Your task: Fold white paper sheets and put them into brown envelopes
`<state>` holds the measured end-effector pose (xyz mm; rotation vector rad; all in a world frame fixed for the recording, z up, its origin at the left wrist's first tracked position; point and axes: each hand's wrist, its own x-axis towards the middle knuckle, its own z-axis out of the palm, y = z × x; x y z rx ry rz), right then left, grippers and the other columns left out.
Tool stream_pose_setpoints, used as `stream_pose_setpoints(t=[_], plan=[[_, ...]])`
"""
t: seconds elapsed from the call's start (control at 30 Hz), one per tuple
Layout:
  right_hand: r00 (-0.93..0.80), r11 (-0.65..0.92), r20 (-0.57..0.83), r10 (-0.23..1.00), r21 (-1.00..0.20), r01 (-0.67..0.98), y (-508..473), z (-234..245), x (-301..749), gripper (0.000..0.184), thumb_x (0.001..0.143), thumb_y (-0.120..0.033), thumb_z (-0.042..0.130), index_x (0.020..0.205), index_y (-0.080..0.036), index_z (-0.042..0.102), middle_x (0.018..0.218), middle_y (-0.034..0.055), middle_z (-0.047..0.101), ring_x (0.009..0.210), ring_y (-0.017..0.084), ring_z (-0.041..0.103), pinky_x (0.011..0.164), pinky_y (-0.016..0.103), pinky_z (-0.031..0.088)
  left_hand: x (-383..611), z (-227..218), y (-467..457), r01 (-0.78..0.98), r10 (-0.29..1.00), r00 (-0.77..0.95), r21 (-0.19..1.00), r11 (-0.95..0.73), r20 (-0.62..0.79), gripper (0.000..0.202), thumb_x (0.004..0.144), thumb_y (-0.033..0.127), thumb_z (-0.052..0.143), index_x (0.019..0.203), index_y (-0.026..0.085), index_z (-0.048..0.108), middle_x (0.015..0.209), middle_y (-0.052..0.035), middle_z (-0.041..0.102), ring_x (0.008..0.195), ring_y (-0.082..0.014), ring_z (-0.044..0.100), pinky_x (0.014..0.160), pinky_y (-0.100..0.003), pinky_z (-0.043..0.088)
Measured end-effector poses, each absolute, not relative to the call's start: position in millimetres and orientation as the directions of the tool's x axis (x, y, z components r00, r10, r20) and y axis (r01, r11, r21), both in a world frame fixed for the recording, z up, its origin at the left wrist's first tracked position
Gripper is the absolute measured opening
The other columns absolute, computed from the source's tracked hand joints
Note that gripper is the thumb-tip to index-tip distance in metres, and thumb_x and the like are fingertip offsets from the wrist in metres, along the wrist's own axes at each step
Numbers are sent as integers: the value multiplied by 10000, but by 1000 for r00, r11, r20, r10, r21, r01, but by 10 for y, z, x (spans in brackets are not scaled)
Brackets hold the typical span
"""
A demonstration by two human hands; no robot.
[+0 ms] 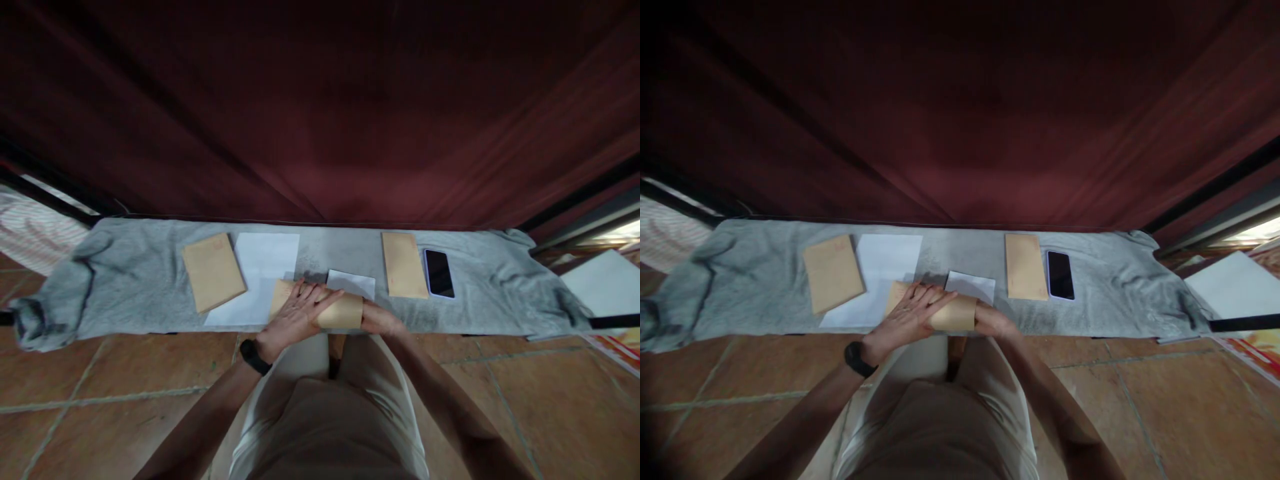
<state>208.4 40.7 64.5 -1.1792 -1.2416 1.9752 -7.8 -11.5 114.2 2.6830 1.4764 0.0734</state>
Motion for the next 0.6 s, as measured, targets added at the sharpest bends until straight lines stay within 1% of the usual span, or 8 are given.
stream_pose_setpoints(t=[0.07, 0.13, 0.23, 0.3, 0.37, 0.43, 0.5, 0.6], plan=[[-581, -500, -409, 704, -866, 3, 449, 668, 2149, 403, 900, -530, 631, 1157, -224, 691, 1134, 93, 740, 1129, 270, 665, 926, 406, 554, -187, 1150, -81, 856, 859, 511, 87, -509, -2, 951, 838, 248, 675, 1619, 319, 137, 1467, -102, 502, 1381, -298, 440, 1237, -547, 131], [-605, -518, -395, 691, -854, -34, 482, 685, 2220, 444, 857, -519, 660, 1166, -200, 686, 1167, 114, 737, 1143, 277, 669, 960, 423, 536, -310, 1157, -42, 874, 876, 482, 75, -481, -5, 982, 823, 269, 703, 1620, 304, 131, 1473, -117, 500, 1372, -309, 450, 1230, -549, 150], [-538, -460, -326, 777, -878, -132, 522, 658, 2328, 487, 831, -474, 687, 1227, -193, 659, 1279, 133, 693, 1151, 264, 668, 1021, 436, 508, -510, 1161, 17, 896, 900, 437, 86, -435, 0, 1034, 804, 307, 735, 1622, 295, 104, 1486, -125, 494, 1390, -320, 437, 1225, -551, 170], [-436, -374, -293, 851, -920, -113, 545, 601, 2394, 477, 846, -479, 660, 1237, -205, 659, 1283, 123, 690, 1112, 256, 678, 1024, 451, 509, -644, 1151, 51, 913, 918, 396, 109, -394, 0, 1052, 798, 325, 735, 1625, 288, 86, 1485, -127, 496, 1395, -322, 436, 1224, -555, 182], [-275, -217, -221, 936, -975, 42, 560, 531, 2443, 434, 881, -487, 600, 1218, -225, 678, 1256, 104, 700, 1110, 254, 669, 1047, 466, 494, -768, 1120, 77, 930, 938, 347, 129, -344, -4, 1070, 782, 327, 737, 1626, 283, 81, 1485, -133, 494, 1399, -333, 434, 1222, -569, 189], [-185, -19, -69, 980, -965, 260, 555, 464, 2464, 413, 930, -462, 523, 1243, -243, 680, 1296, 94, 682, 1205, 253, 625, 1114, 473, 442, -869, 1064, 92, 941, 952, 306, 152, -301, -9, 1093, 760, 325, 743, 1627, 280, 80, 1495, -141, 481, 1416, -347, 414, 1220, -586, 190], [-243, 159, 58, 968, -893, 420, 523, 409, 2447, 423, 971, -403, 464, 1324, -255, 644, 1405, 83, 621, 1329, 239, 547, 1180, 467, 379, -937, 995, 98, 943, 957, 289, 180, -280, -23, 1108, 748, 332, 745, 1627, 276, 72, 1504, -148, 470, 1432, -352, 396, 1218, -600, 190], [-400, 342, 118, 909, -761, 552, 442, 335, 2351, 456, 998, -336, 433, 1424, -248, 571, 1545, 71, 494, 1441, 233, 436, 1218, 482, 329, -980, 904, 96, 943, 959, 280, 198, -266, -47, 1109, 747, 337, 742, 1626, 271, 69, 1518, -156, 452, 1441, -354, 386, 1211, -627, 185]])
